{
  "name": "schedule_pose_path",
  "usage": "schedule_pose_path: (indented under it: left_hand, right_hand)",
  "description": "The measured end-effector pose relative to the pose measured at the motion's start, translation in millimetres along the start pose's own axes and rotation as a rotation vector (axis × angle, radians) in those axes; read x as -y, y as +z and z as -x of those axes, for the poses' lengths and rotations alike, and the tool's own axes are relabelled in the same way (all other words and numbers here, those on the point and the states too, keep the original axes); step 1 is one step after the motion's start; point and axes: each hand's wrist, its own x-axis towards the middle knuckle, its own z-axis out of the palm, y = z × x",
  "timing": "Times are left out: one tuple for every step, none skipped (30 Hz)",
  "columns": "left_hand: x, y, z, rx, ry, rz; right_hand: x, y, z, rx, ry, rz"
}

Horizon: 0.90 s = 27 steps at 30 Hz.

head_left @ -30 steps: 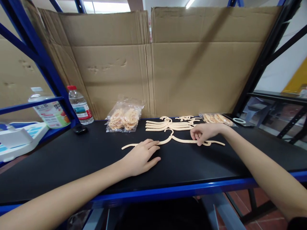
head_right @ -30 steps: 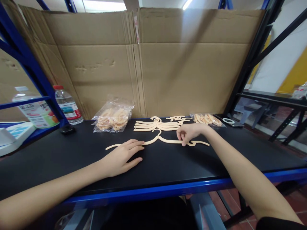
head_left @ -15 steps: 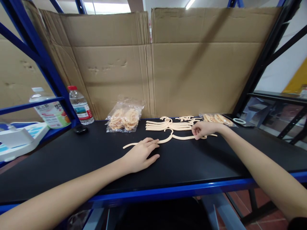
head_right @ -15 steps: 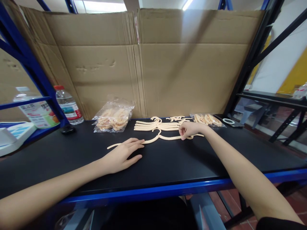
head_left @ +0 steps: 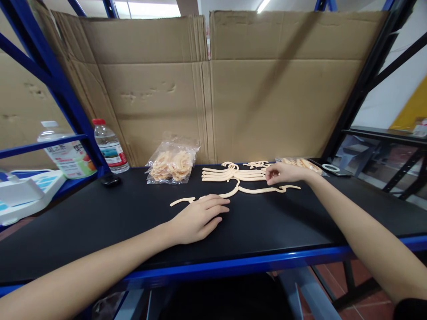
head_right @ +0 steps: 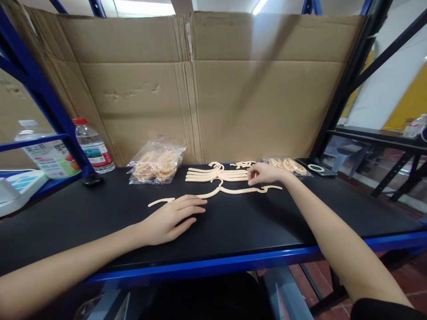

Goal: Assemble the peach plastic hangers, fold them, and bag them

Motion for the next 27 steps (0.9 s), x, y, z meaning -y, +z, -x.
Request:
schedule_pose_path:
  left_hand:
    - [-1.1,-0.6,-0.2,0.029,0.030,0.028]
    - [-1.9,-1.0,-0.5,0.056,0.053,0.051]
    - [-2.4,-1.2,-0.7,0.080,0.068,0.069]
    - [-2.7,-1.2,-0.9,0.097,0.076,0.081]
    - [-3.0,-1.2,-1.1,0.106,0.076,0.087]
    - [-3.1,-1.2,-1.3,0.109,0.069,0.085]
    - [-3.3,-1.2,-1.3,0.107,0.059,0.077]
    - [-3.4,-1.3,-1.3,0.103,0.046,0.065]
    - [-3.4,-1.3,-1.3,0.094,0.028,0.049]
    - [-3.2,-1.4,-1.2,0.084,0.005,0.032]
    - [-2.9,-1.3,-1.0,0.075,-0.016,0.019]
    - [-2.3,-1.2,-0.8,0.067,-0.037,0.010]
    - [-1.5,-1.0,-0.7,0.061,-0.057,0.005]
    - [-0.5,-0.7,-0.5,0.054,-0.074,0.003]
    - [0.5,-0.3,-0.4,0.048,-0.087,0.002]
    - [1.5,0.1,-0.2,0.042,-0.094,0.001]
    - [2.3,0.5,-0.1,0.034,-0.098,0.001]
    - [3.0,0.9,0.1,0.024,-0.099,0.002]
    - [3.5,1.2,0.2,0.016,-0.096,0.005]
    - [3.8,1.5,0.4,0.007,-0.091,0.010]
    - [4.0,1.7,0.6,0.001,-0.085,0.017]
    - [4.0,1.8,0.7,-0.005,-0.078,0.024]
    - [3.8,1.8,0.9,-0.007,-0.071,0.032]
    - [3.6,1.7,1.0,-0.006,-0.061,0.040]
    - [3.3,1.5,1.1,-0.001,-0.053,0.048]
    - [3.0,1.3,1.1,0.006,-0.046,0.054]
    - [2.7,0.9,1.0,0.013,-0.041,0.058]
  right_hand:
    - [-1.9,-1.3,-0.7,-0.064,0.004,0.009]
    - [-4.4,-2.5,-1.6,-0.132,0.022,0.022]
    - [-7.2,-3.3,-2.5,-0.195,0.047,0.038]
    - [-10.3,-3.9,-3.5,-0.246,0.077,0.054]
    - [-13.4,-4.2,-4.4,-0.282,0.104,0.068]
    - [-16.4,-4.2,-5.2,-0.305,0.123,0.079]
    - [-18.9,-4.0,-5.8,-0.320,0.135,0.089]
    - [-21.0,-3.7,-6.3,-0.334,0.140,0.101]
    - [-22.5,-3.3,-6.7,-0.356,0.144,0.117]
    - [-23.3,-2.8,-6.9,-0.383,0.149,0.136]
    - [-23.6,-2.5,-6.9,-0.412,0.156,0.151]
    - [-23.5,-2.3,-6.9,-0.441,0.166,0.161]
    - [-23.0,-2.3,-6.7,-0.470,0.179,0.165]
    - [-22.4,-2.4,-6.5,-0.496,0.193,0.165]
    - [-21.9,-2.7,-6.3,-0.520,0.207,0.167]
    - [-21.7,-3.1,-6.1,-0.539,0.220,0.170]
    - [-21.9,-3.4,-6.0,-0.555,0.231,0.175]
    - [-22.8,-3.6,-6.3,-0.564,0.242,0.182]
    - [-24.5,-3.6,-6.9,-0.567,0.250,0.190]
    - [-27.1,-3.3,-8.1,-0.565,0.257,0.196]
    - [-30.5,-2.9,-9.9,-0.553,0.262,0.203]
    - [-34.8,-2.4,-12.3,-0.531,0.265,0.209]
    - [-39.7,-2.0,-15.4,-0.502,0.264,0.216]
    - [-45.1,-1.9,-19.0,-0.470,0.261,0.222]
    - [-50.7,-2.5,-22.9,-0.438,0.254,0.230]
    - [-56.3,-3.6,-27.1,-0.409,0.246,0.240]
    - [-61.7,-5.5,-31.3,-0.386,0.238,0.252]
